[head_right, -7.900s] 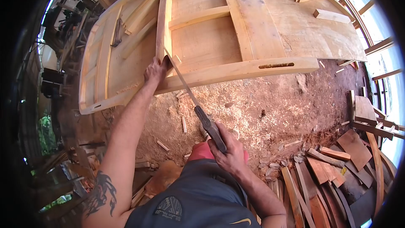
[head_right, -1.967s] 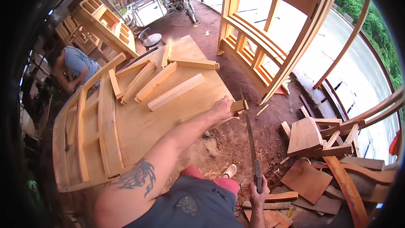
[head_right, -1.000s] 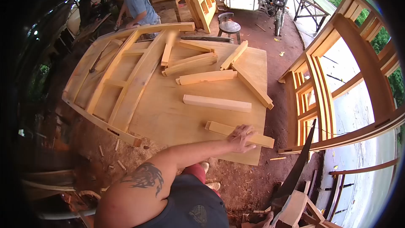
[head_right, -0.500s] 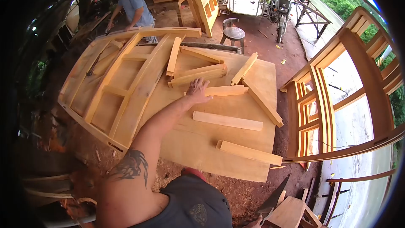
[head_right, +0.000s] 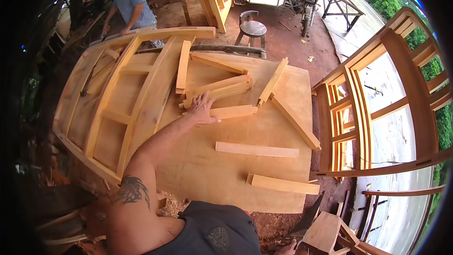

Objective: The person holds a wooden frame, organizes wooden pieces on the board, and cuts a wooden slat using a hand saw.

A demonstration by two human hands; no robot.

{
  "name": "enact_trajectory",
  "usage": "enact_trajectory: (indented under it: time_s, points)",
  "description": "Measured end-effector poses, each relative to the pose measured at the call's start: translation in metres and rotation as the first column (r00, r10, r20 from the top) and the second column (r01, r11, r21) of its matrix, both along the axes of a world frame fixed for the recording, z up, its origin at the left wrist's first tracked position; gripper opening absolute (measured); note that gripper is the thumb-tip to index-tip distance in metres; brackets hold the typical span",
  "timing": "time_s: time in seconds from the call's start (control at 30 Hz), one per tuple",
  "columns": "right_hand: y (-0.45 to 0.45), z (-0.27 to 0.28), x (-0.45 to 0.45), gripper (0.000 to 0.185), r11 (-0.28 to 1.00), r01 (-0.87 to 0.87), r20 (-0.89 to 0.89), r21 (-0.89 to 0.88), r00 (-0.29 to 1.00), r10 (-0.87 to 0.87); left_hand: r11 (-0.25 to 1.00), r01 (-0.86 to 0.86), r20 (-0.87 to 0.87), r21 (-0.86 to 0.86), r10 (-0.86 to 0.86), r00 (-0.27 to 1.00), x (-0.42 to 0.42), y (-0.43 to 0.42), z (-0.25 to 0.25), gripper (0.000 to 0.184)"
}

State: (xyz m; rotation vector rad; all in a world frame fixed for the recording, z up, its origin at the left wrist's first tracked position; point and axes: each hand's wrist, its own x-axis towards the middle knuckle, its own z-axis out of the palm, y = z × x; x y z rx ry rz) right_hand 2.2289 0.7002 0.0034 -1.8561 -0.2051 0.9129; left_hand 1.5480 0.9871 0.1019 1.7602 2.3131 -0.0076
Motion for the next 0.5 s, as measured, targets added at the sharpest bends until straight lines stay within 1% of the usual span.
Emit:
enact_trajectory:
  time_s: [0.03,0.07,0.17,0.2,0.27,0.3,0.33,0.37,0.4,0.43,0.47,0.5]
  points:
    - [0.004,-0.01,0.005,0.023,1.0,0.015,0.026,0.008,1.0,-0.016,0.997,-0.019,0.03,0.078,0.016,0.999,-0.006,0.009,0.003,0.102]
    - [0.004,-0.035,0.027,0.026,1.0,-0.009,-0.012,-0.005,1.0,0.009,0.988,-0.04,0.064,0.151,0.031,0.997,-0.01,0.017,0.004,0.108]
    - [0.016,-0.027,0.027,0.03,0.999,0.013,0.045,-0.043,0.999,-0.011,0.969,-0.156,0.146,0.193,0.129,0.981,-0.039,0.07,-0.025,0.121]
    - [0.018,-0.023,0.028,0.033,0.998,0.021,0.022,-0.058,1.0,-0.02,0.978,-0.17,0.165,0.119,0.149,0.975,-0.042,0.074,-0.03,0.12]
    - [0.026,0.02,0.004,0.034,0.998,-0.055,0.031,-0.028,0.998,0.056,0.982,-0.189,0.203,-0.025,0.19,0.96,-0.043,0.082,-0.033,0.12]
    - [0.031,0.038,-0.01,0.034,0.996,-0.091,0.036,-0.01,0.995,0.091,0.982,-0.184,0.186,-0.034,0.187,0.965,-0.045,0.085,-0.033,0.119]
    - [0.035,0.045,-0.017,0.03,1.0,-0.002,0.014,-0.007,1.0,0.002,0.983,-0.175,0.168,-0.046,0.181,0.969,-0.044,0.085,-0.034,0.118]
    - [0.038,0.055,-0.026,0.028,1.0,0.024,0.048,0.011,0.999,-0.025,0.984,-0.168,0.148,-0.058,0.174,0.973,-0.044,0.084,-0.036,0.116]
    - [0.041,0.063,-0.037,0.026,0.998,0.05,0.079,0.031,0.995,-0.052,0.986,-0.167,0.137,0.031,0.161,0.977,-0.045,0.077,-0.037,0.113]
    - [0.043,0.069,-0.043,0.025,0.996,0.074,0.111,0.05,0.991,-0.079,0.987,-0.147,0.155,0.063,0.136,0.978,-0.041,0.07,-0.04,0.111]
    - [0.041,0.063,-0.034,0.021,0.994,0.105,0.068,0.007,0.992,-0.105,0.986,-0.134,0.169,0.101,0.116,0.979,-0.039,0.063,-0.04,0.11]
    - [0.043,0.071,-0.044,0.024,0.993,0.121,0.064,0.006,0.991,-0.121,0.982,-0.124,0.179,0.143,0.098,0.979,-0.04,0.057,-0.04,0.108]
